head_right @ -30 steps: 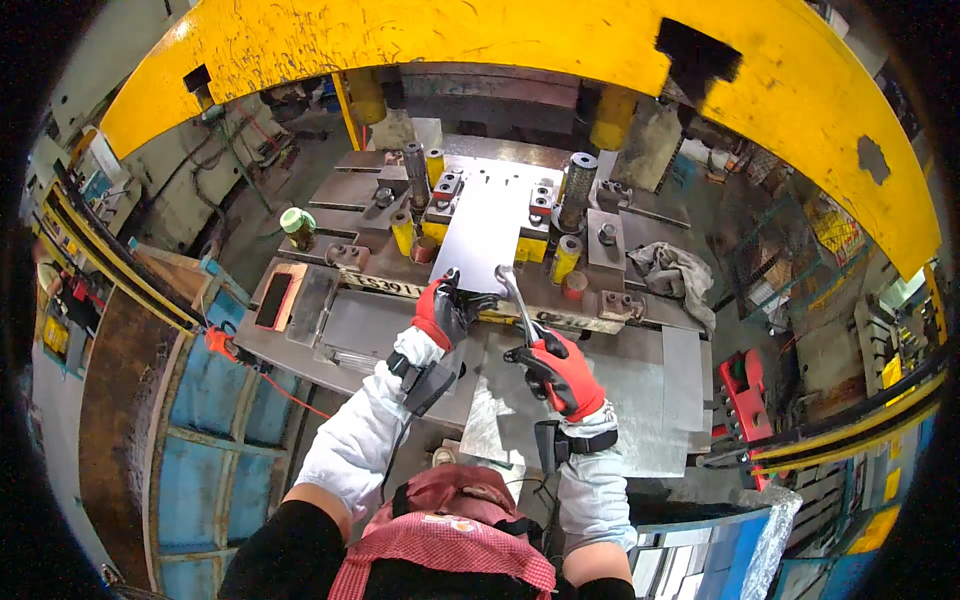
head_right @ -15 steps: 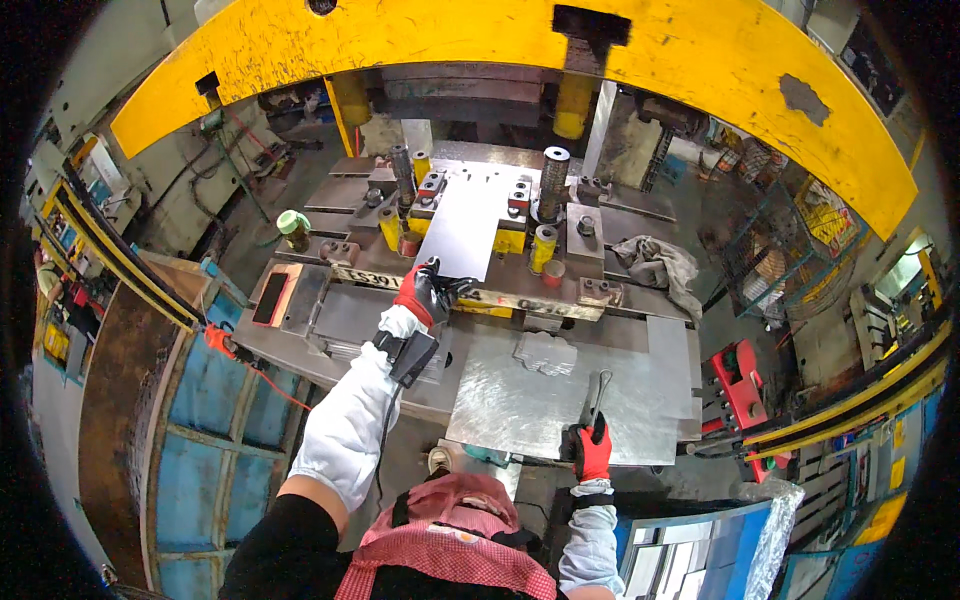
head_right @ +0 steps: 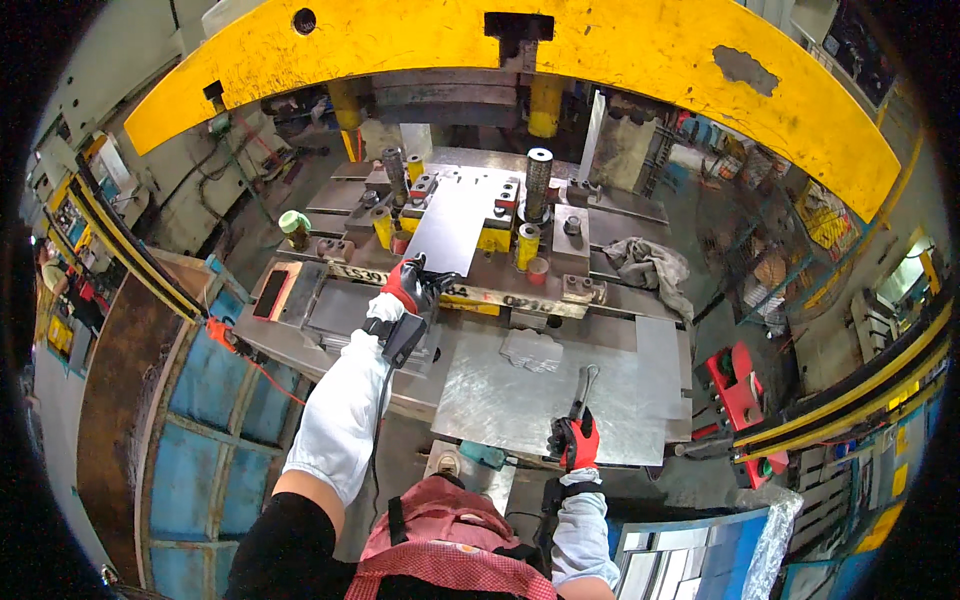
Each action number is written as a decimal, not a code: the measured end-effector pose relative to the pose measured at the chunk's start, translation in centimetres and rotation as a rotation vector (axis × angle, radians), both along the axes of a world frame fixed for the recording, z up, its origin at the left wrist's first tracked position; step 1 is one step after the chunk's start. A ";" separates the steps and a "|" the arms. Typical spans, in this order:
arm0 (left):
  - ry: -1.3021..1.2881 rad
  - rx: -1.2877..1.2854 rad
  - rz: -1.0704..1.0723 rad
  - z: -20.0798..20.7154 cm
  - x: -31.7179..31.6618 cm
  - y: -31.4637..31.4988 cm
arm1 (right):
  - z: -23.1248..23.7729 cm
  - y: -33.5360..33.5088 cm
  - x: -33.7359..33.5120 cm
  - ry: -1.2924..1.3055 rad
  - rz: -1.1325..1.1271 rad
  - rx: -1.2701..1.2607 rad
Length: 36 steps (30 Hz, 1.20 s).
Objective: Placing metal sheets into an industrial press, operating the press, and removing the formed parts.
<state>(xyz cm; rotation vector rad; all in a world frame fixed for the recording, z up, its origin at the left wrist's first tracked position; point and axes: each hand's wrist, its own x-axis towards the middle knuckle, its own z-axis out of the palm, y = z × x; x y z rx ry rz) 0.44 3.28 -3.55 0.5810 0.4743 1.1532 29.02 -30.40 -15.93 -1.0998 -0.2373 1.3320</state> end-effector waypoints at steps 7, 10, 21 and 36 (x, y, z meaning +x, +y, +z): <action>0.471 0.471 -0.004 0.6 1.7 -0.8 | 1.1 -1.0 0.8 0.063 -0.005 0.129; -0.029 -0.014 -0.099 1.3 2.9 -0.9 | 0.3 -1.0 1.8 0.118 0.008 0.052; -0.088 -0.201 -0.049 4.3 3.7 -3.1 | 0.8 -1.3 1.3 -0.009 -0.023 0.091; -0.118 0.051 -0.030 4.9 3.8 -4.5 | 2.2 -1.2 0.8 -0.044 -0.023 0.023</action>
